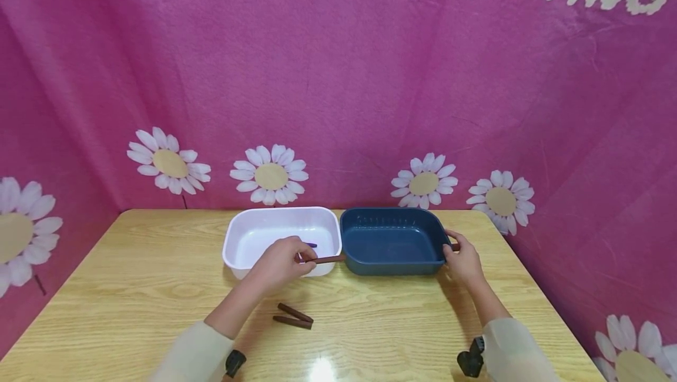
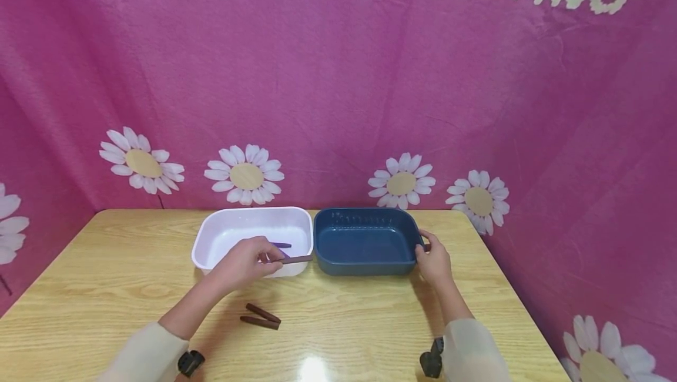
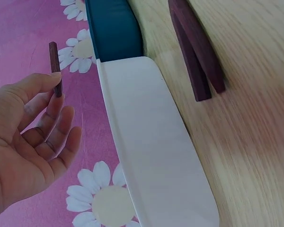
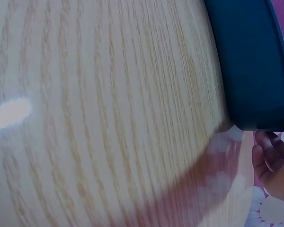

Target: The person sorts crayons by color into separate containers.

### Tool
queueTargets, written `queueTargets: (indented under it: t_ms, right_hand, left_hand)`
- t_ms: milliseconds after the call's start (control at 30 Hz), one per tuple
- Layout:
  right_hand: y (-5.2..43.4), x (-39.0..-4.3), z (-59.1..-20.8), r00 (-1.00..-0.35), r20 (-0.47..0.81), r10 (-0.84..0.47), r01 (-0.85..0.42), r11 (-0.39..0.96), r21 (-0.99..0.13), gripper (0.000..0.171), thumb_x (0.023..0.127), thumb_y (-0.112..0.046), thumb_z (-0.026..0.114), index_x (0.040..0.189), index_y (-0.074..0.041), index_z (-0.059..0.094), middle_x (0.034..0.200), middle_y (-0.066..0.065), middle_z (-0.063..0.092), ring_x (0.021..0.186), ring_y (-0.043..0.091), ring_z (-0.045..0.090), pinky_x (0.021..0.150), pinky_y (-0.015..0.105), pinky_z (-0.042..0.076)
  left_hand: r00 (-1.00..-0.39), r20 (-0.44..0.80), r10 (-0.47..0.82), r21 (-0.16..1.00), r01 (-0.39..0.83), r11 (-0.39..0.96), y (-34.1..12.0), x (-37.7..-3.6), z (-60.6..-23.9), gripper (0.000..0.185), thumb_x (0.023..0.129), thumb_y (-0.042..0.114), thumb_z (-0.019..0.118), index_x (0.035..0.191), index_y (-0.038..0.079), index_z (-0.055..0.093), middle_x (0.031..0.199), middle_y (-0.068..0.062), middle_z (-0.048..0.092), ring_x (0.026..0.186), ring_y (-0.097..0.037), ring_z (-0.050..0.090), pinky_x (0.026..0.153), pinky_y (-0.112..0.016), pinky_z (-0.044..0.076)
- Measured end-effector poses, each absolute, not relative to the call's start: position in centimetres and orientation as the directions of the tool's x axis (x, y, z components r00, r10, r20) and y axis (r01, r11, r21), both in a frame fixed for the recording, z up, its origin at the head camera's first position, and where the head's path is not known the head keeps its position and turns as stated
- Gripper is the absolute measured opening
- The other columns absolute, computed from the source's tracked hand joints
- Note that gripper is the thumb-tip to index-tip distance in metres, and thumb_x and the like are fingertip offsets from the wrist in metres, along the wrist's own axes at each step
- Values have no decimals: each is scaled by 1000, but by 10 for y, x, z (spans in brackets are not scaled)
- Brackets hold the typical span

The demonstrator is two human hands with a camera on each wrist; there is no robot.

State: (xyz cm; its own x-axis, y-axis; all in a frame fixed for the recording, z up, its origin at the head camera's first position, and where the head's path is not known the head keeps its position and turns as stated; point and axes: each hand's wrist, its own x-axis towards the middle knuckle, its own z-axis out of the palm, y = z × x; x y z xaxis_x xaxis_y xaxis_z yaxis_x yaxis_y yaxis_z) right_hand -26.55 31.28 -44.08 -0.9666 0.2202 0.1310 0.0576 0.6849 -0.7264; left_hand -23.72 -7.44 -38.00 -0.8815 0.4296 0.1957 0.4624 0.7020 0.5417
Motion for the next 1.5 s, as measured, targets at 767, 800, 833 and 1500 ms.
queueTargets:
  t_ms: [767, 800, 833, 1500]
  right_hand:
    - [311, -266, -441, -962, 129, 242, 75, 684, -726, 42, 93, -8, 47, 133, 1, 45, 101, 30, 60, 84, 33, 60, 63, 21, 45]
    - [311, -266, -441, -962, 128, 242, 75, 683, -727, 42, 93, -8, 47, 133, 1, 45, 101, 30, 60, 83, 33, 60, 63, 22, 45]
    - [312, -266, -441, -962, 127, 242, 76, 683, -727, 42, 93, -8, 47, 133, 1, 45, 101, 30, 60, 83, 33, 60, 63, 22, 45]
    - [312, -267, -443, -962, 125, 244, 77, 679, -730, 42, 92, -8, 47, 133, 1, 45, 99, 29, 60, 81, 30, 58, 60, 20, 45]
  left_hand:
    - [-888, 212, 407, 542, 454, 708, -52, -264, -385, 6, 80, 16, 71, 84, 14, 74, 74, 3, 59, 68, -10, 51, 64, -24, 43]
    - [-891, 208, 404, 545, 449, 708, -51, -265, -386, 6, 80, 16, 71, 84, 14, 74, 74, 3, 60, 69, -10, 51, 64, -24, 44]
    - [-892, 206, 402, 549, 446, 707, -50, -266, -386, 6, 80, 16, 71, 84, 14, 74, 75, 2, 60, 70, -11, 52, 64, -25, 44]
    - [-893, 181, 412, 517, 443, 732, -26, -281, -400, 9, 83, 17, 68, 88, 12, 74, 82, 0, 64, 78, -14, 57, 71, -28, 48]
